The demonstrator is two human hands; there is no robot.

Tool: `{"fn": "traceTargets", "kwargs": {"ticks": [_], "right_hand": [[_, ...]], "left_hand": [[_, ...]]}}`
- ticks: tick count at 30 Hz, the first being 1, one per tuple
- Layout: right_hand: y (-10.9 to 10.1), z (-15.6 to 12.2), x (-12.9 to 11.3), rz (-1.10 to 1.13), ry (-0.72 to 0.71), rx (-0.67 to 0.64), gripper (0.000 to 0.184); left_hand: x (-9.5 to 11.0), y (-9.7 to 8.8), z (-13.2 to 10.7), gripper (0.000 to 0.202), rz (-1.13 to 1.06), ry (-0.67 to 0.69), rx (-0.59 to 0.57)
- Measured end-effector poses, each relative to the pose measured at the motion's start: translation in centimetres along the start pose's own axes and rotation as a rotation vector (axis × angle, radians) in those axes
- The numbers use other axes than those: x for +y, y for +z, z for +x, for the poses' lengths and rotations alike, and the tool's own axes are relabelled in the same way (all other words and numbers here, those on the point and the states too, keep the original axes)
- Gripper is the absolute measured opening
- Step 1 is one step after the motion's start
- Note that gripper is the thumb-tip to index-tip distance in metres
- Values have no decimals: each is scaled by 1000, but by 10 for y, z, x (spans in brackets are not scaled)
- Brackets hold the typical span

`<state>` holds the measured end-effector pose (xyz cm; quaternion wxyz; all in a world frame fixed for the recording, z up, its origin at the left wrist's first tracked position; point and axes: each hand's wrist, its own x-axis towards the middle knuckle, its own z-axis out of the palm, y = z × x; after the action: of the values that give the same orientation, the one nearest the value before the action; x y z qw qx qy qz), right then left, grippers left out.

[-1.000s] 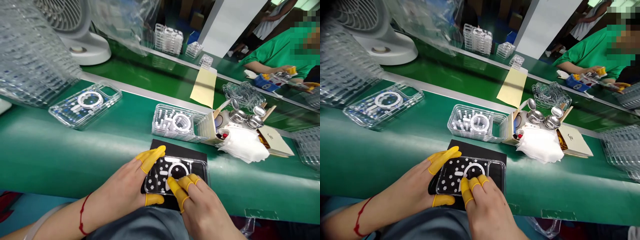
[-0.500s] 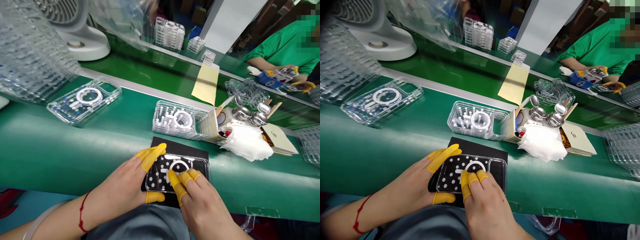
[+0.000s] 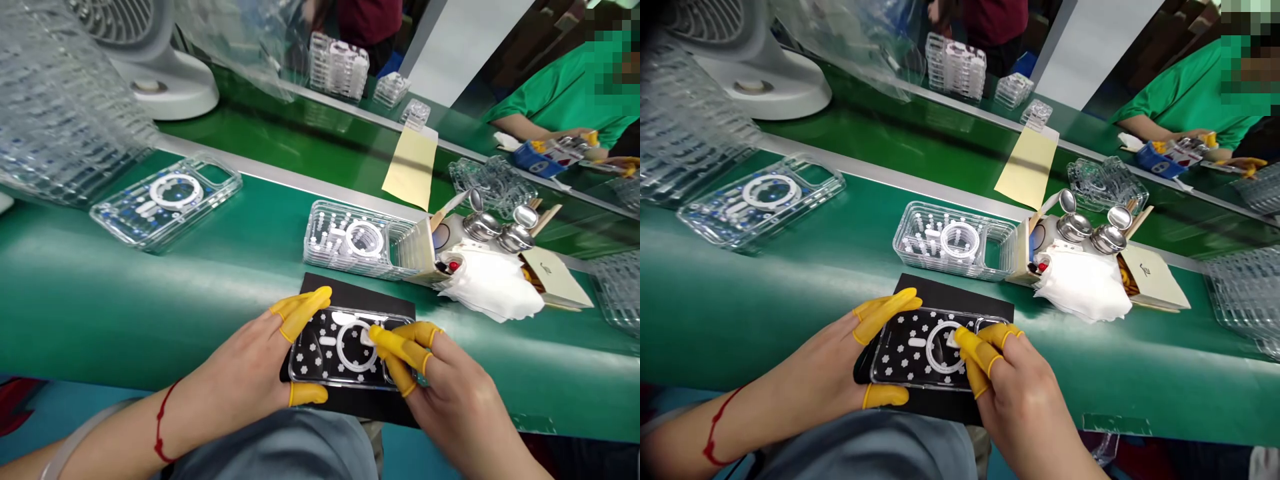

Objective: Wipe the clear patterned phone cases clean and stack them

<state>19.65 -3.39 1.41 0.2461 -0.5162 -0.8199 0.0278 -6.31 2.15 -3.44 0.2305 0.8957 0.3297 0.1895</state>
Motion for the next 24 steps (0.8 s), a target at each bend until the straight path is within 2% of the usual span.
{"fn": "traceTargets", "kwargs": {"ticks": [4,7,9,11,19,22,24], "right_hand": [[22,-2,-2,-21,-47,40,24],[35,-14,-11,-39,-79,-72,30],[37,-23,-14,-44,-85,-160,29],[36,-28,-15,-55,-88,-193,28],[38,-22,-19,-62,-43,-175,21],[38,-22,-20,-86,-20,-127,22],[38,-21,-19,-81,-52,-158,19]], "left_hand": [[-1,0,0,108,2,0,6],[0,-1,0,102,2,-9,9],[1,-2,0,103,-1,-14,5],[2,-3,1,104,-7,-18,9],[2,-2,2,103,-21,-18,4],[2,-2,2,105,-21,-27,-9],[2,-2,1,105,-11,-28,-19]]}}
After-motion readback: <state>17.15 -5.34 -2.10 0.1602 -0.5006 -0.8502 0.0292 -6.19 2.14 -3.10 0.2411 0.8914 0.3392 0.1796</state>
